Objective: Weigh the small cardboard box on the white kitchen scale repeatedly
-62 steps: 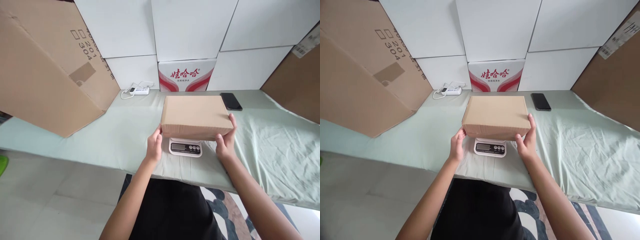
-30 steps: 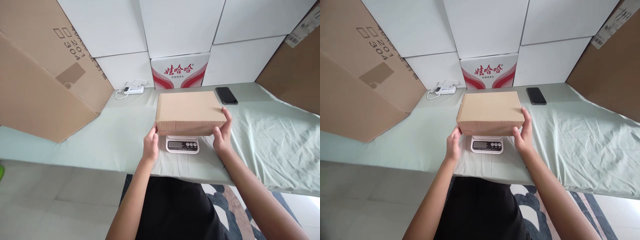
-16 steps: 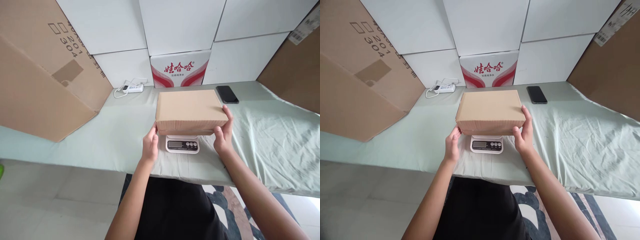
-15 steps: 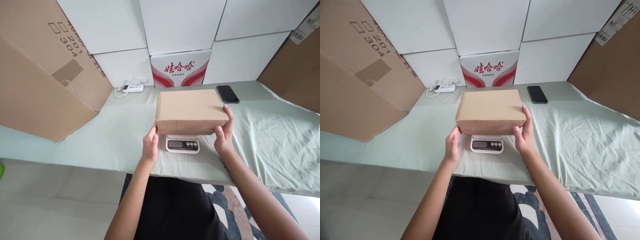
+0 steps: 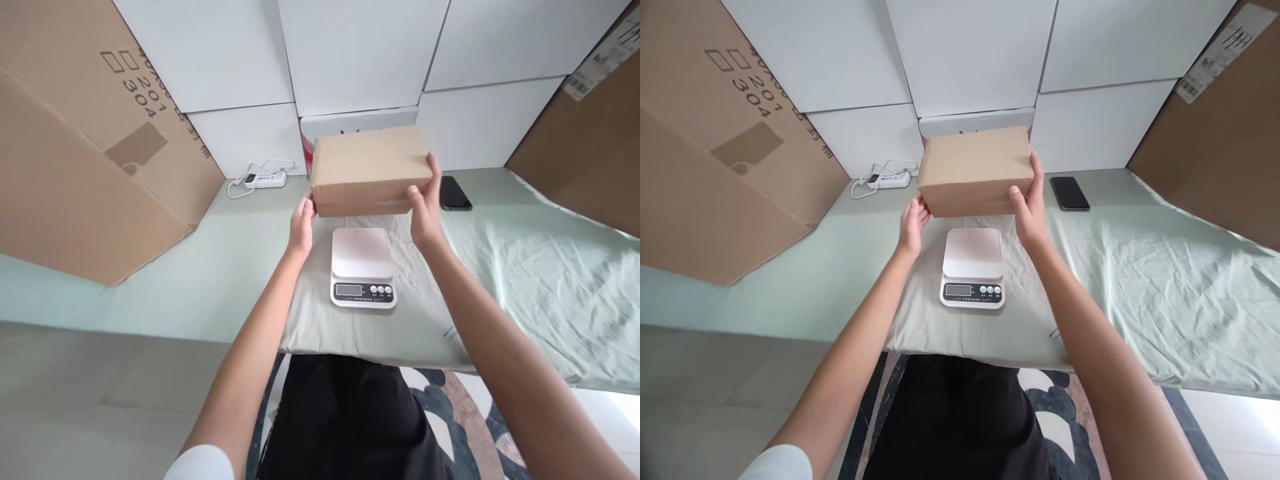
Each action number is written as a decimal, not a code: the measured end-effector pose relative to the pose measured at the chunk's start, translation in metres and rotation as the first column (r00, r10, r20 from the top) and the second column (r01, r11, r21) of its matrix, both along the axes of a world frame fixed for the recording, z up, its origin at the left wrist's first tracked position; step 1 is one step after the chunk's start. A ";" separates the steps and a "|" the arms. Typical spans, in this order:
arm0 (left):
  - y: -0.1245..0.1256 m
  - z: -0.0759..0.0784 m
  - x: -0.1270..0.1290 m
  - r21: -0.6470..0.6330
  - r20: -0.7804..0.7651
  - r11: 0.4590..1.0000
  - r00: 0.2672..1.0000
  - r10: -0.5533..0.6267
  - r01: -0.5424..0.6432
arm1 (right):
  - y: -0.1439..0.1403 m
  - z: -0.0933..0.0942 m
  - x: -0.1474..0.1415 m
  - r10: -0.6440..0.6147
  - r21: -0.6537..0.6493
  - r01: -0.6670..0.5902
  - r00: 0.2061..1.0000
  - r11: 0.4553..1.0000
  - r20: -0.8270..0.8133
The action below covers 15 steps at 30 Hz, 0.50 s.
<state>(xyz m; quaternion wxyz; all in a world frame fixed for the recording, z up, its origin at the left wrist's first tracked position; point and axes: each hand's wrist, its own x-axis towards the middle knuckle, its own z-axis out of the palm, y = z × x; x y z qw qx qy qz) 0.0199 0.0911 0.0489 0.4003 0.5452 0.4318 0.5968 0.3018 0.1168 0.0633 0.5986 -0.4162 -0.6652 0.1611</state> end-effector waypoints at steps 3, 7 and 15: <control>0.019 -0.028 0.006 -0.059 0.035 0.998 0.999 0.005 -0.003 | 0.029 -0.037 -0.004 0.023 -0.069 -0.028 0.998 0.997 -0.066; 0.020 -0.046 0.005 -0.119 0.012 0.993 1.000 -0.003 0.004 | 0.044 -0.073 0.001 0.060 -0.098 -0.071 0.993 0.993 -0.102; 0.029 -0.052 0.001 -0.146 -0.012 0.989 1.000 0.027 -0.029 | 0.059 -0.085 0.009 0.052 -0.097 -0.062 0.994 0.993 -0.101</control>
